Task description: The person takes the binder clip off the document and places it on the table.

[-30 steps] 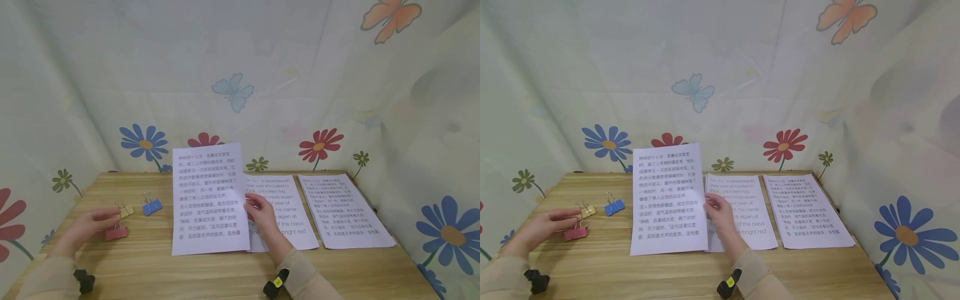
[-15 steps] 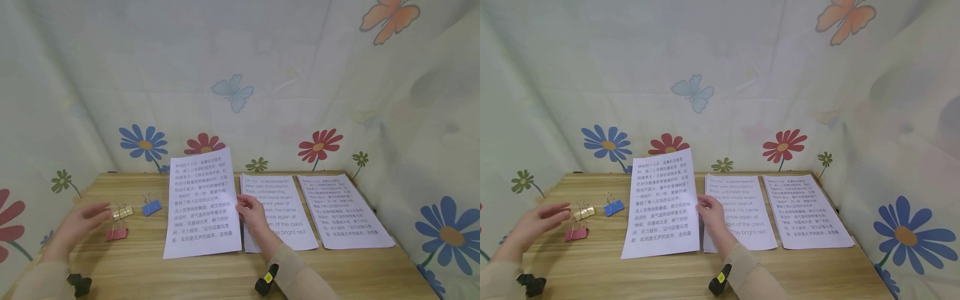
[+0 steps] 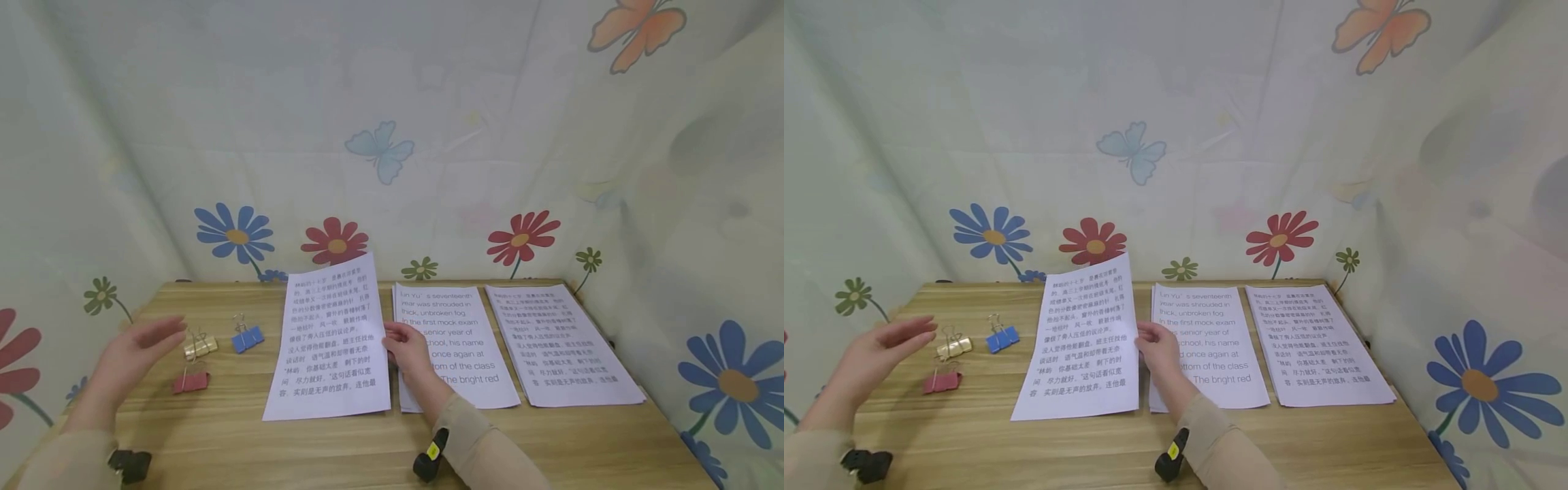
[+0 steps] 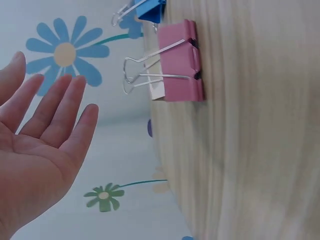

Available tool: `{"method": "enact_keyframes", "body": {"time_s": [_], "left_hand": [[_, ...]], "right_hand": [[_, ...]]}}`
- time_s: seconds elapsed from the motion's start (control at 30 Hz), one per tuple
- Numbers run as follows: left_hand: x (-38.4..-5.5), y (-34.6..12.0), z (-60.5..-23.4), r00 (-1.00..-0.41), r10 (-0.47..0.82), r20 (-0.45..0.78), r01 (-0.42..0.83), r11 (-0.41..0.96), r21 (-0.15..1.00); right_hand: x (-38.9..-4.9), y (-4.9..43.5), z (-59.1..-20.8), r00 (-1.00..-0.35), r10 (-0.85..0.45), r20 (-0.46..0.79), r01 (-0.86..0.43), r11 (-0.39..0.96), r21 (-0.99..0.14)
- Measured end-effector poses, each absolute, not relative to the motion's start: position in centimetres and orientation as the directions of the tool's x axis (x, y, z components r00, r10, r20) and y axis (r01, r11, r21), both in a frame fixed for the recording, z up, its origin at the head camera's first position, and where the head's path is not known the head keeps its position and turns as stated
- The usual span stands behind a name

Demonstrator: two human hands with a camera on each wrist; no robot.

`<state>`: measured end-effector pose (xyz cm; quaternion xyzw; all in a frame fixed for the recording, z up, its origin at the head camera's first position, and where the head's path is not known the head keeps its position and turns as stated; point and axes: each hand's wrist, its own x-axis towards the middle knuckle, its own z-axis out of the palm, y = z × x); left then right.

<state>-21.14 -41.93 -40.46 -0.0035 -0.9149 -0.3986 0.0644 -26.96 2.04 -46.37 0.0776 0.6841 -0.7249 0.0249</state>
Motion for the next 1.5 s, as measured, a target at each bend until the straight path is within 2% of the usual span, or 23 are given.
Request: {"method": "enact_keyframes", "body": {"time_s": [0.27,0.83,1.0,1.17,1.5], "left_hand": [[-21.4,-40.8,-39.3,-0.986,0.007,0.166,0.122,0.709,0.695],[-21.6,-38.6,-39.0,-0.976,0.03,0.215,0.179,0.675,0.716],[-21.7,-37.8,-39.3,-0.978,0.042,0.203,0.183,0.63,0.754],[-21.8,-36.8,-39.5,-0.976,0.044,0.213,0.193,0.626,0.755],[-22.5,-34.4,-40.7,-0.956,0.084,0.282,0.273,0.611,0.743]], "right_hand": [[-27.1,2.0,-46.7,-0.983,0.075,-0.169,0.165,-0.06,-0.985],[-27.2,2.0,-47.2,-0.98,0.029,-0.196,0.195,-0.033,-0.98],[-27.2,2.2,-47.2,-0.987,0.025,-0.156,0.158,0.066,-0.985],[-27.3,2.3,-47.0,-0.997,0.009,-0.076,0.076,0.222,-0.972],[-26.7,2.9,-45.6,-0.994,-0.071,0.077,-0.103,0.52,-0.848]]}}
